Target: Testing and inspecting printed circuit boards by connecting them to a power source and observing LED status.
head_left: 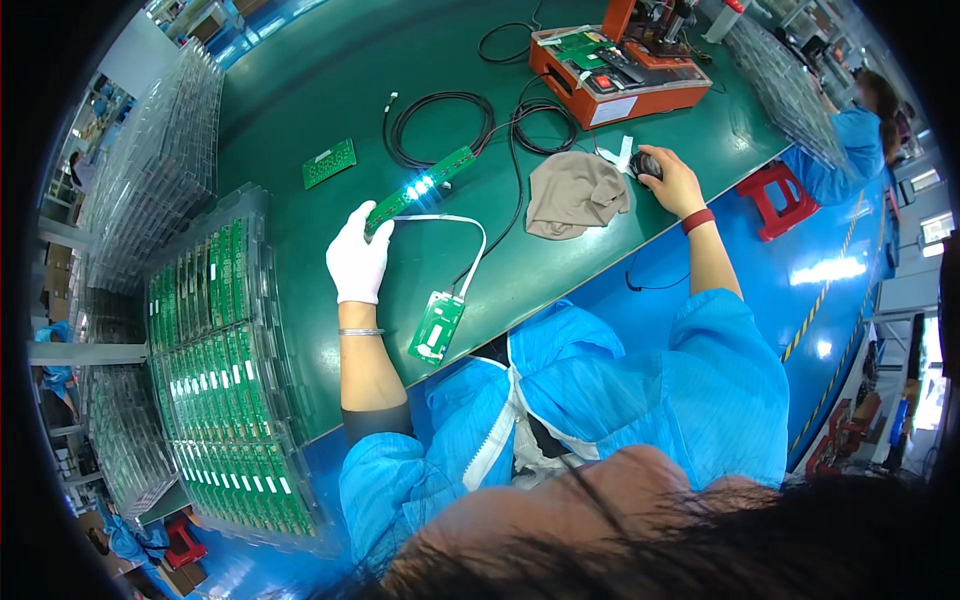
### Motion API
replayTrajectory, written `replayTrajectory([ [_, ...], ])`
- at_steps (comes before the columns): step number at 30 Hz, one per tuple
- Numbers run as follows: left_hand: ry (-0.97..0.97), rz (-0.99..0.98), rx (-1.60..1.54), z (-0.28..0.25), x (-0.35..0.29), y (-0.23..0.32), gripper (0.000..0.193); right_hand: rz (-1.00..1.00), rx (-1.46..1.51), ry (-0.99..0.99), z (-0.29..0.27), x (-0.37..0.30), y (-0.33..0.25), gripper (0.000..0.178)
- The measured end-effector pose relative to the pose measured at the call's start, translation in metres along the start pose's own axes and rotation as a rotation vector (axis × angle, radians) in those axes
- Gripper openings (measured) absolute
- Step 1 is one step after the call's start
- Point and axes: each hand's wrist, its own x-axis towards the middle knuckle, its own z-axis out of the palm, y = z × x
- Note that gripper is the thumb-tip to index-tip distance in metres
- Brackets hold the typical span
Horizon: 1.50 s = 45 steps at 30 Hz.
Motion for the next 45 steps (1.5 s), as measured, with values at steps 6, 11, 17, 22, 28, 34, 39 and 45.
replayTrajectory([
  [6,0.036,0.054,0.0,0.004,0.0,-0.005,0.04,-0.006,-0.052,-0.023,0.003,0.005,0.005,0.052],
  [11,0.072,0.086,0.007,0.006,0.001,-0.013,0.039,-0.175,-0.022,0.186,0.009,0.023,-0.025,0.053],
  [17,0.085,0.106,0.035,0.009,0.001,-0.014,0.039,-0.368,0.077,0.515,0.031,0.079,-0.07,0.051],
  [22,0.043,0.059,0.039,0.003,-0.001,-0.005,0.04,-0.308,-0.03,0.58,0.059,0.103,-0.054,0.047],
  [28,0.078,0.13,0.047,0.003,0.002,-0.008,0.04,-0.284,-0.204,0.492,0.036,0.113,-0.066,0.042],
  [34,0.075,0.155,-0.044,-0.002,0.002,-0.015,0.038,-0.469,0.119,0.712,0.044,0.093,-0.138,0.04],
  [39,-0.111,-0.003,-0.343,-0.019,0.002,0.007,0.037,-0.778,0.743,0.272,0.071,0.043,-0.207,0.027],
  [45,-0.237,-0.007,-0.274,-0.026,0.002,-0.002,0.039,-0.493,1.07,-0.196,0.048,0.035,-0.225,0.018],
])
